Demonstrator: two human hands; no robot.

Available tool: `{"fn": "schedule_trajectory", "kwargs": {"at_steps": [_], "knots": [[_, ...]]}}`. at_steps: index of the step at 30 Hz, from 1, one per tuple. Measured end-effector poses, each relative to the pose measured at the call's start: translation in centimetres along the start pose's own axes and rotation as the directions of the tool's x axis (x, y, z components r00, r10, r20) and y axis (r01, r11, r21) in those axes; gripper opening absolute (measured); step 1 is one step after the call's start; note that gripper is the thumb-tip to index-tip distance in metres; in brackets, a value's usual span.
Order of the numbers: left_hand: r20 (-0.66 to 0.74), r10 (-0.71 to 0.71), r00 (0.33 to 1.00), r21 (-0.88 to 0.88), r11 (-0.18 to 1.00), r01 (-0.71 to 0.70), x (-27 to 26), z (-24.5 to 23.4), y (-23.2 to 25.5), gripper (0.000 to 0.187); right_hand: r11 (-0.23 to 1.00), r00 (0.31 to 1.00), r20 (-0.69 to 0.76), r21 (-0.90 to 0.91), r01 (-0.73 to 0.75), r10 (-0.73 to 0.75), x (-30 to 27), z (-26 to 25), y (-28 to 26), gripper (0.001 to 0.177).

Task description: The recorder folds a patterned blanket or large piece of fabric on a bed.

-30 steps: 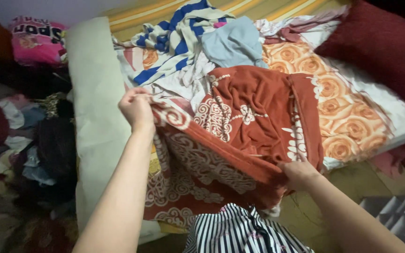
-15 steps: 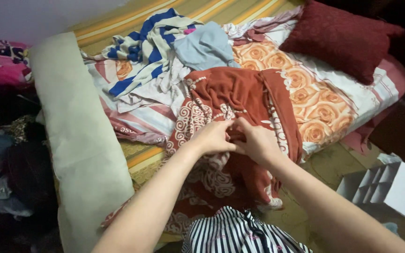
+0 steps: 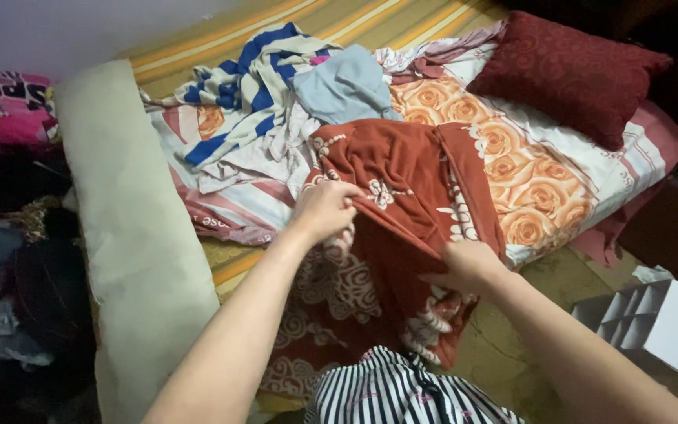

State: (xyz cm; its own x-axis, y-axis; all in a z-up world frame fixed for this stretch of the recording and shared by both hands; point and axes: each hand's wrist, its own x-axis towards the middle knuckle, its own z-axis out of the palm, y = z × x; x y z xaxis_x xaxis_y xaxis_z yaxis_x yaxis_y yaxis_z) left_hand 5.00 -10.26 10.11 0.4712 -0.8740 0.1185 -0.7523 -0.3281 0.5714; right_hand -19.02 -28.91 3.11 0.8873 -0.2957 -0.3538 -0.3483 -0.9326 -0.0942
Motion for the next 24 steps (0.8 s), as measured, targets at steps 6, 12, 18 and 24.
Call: {"fn": "schedule_trajectory", "kwargs": {"at_steps": [6, 12, 18, 24], "knots": [[-0.117, -0.181, 0.977, -0.009, 0.983, 0.181, -0.8, -2.0, -1.2, 0.031, 0.957, 0.976, 0.098, 0.201, -0.21, 0.193, -2.4, 4.3, 3.9, 0.044], [-0.017, -0.226, 0.974, -0.206, 0.954, 0.218, -0.3, -1.0, -2.0, 0.031, 0.945, 0.976, -0.217, 0.325, 0.039, 0.034, -1.7, 6.0, 5.0, 0.039], [-0.002, -0.164, 0.986, -0.306, 0.939, 0.155, -0.3, -0.2, -2.6, 0.032, 0.927, 0.987, 0.021, 0.342, -0.154, 0.157, -3.7, 4.0, 3.9, 0.046], [-0.035, -0.29, 0.956, -0.456, 0.856, 0.243, 0.0, 0.4, -4.0, 0.036, 0.864, 0.867, 0.172, 0.122, -0.489, 0.467, -2.3, 10.0, 10.7, 0.024]]}}
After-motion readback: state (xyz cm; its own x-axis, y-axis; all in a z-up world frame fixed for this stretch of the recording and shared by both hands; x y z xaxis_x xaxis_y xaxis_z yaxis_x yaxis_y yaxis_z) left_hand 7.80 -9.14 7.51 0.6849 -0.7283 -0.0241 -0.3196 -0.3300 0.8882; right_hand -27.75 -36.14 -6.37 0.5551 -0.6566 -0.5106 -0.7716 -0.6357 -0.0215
